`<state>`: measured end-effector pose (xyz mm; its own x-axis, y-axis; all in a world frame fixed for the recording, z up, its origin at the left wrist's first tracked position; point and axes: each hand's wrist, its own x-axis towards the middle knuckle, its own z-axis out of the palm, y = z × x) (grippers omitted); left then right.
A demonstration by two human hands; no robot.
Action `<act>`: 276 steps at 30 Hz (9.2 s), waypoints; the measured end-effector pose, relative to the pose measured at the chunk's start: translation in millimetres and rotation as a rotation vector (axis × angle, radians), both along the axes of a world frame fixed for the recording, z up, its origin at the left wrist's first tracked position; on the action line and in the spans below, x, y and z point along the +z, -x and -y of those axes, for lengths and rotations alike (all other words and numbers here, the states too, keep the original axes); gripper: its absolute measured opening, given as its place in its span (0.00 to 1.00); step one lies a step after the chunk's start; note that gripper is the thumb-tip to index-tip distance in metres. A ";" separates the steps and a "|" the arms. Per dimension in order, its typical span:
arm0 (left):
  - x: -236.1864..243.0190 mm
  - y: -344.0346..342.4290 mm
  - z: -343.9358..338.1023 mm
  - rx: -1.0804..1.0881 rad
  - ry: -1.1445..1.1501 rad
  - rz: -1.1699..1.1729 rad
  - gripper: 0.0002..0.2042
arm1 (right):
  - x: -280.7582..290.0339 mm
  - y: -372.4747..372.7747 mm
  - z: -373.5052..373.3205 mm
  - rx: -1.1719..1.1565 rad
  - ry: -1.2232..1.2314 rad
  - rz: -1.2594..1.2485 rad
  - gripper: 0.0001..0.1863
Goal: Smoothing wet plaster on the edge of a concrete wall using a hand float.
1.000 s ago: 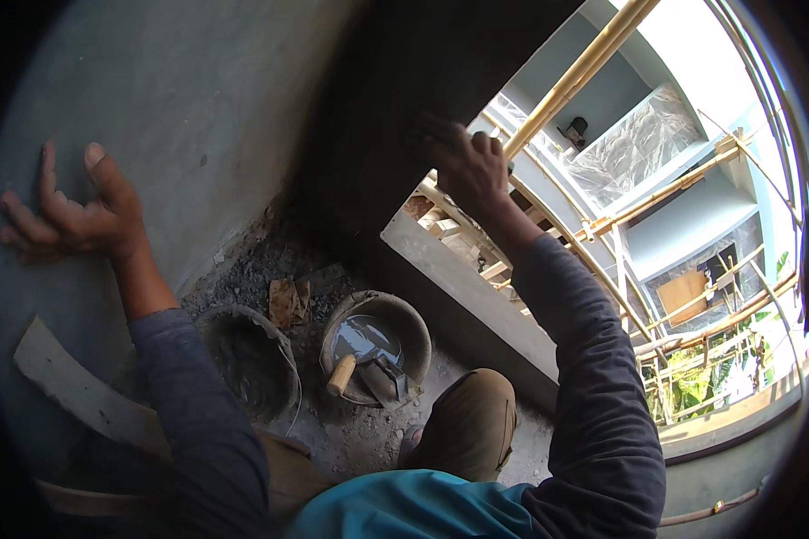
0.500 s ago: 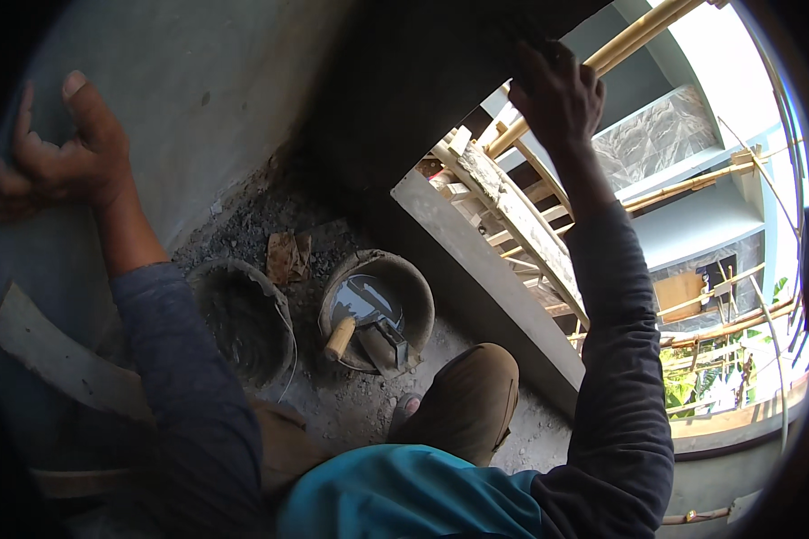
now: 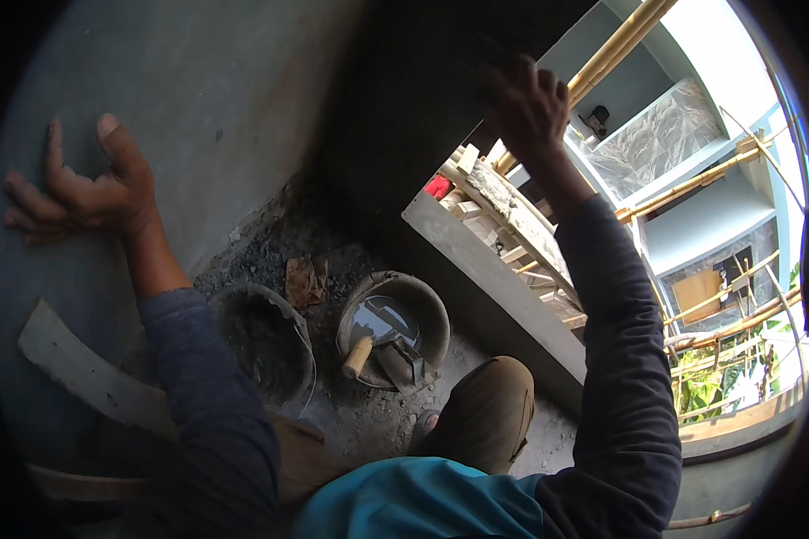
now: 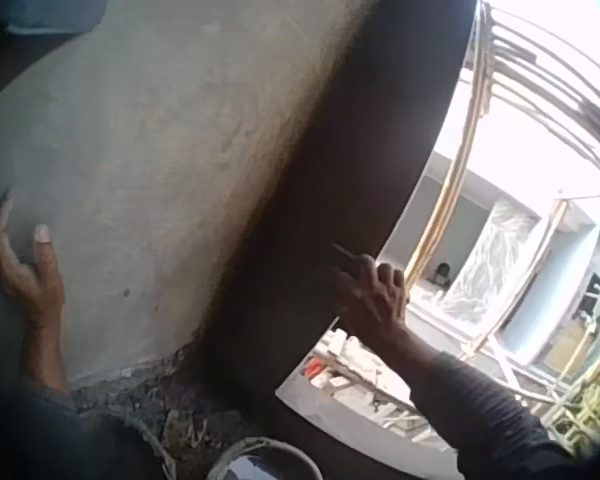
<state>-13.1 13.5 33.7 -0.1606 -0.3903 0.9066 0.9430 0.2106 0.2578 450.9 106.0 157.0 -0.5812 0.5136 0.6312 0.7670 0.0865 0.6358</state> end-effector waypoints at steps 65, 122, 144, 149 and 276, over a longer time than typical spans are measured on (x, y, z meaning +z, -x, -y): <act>133.7 -229.0 313.5 -0.902 2.738 0.801 0.38 | 11.8 -88.8 283.7 -0.365 1.255 -3.354 0.34; 338.8 -327.9 378.0 -0.464 1.662 1.638 0.30 | 219.9 -142.1 49.2 0.209 1.051 -1.267 0.41; 132.4 -376.3 489.3 -0.531 1.334 1.932 0.33 | 334.1 -31.1 -1.7 0.440 0.580 0.611 0.18; 113.7 -368.2 517.5 -0.513 1.327 1.888 0.33 | 350.3 -13.4 -22.8 0.168 0.573 0.609 0.21; 250.1 -346.9 375.9 -0.543 1.506 1.514 0.20 | 449.7 -137.1 -27.4 0.920 0.554 -1.040 0.44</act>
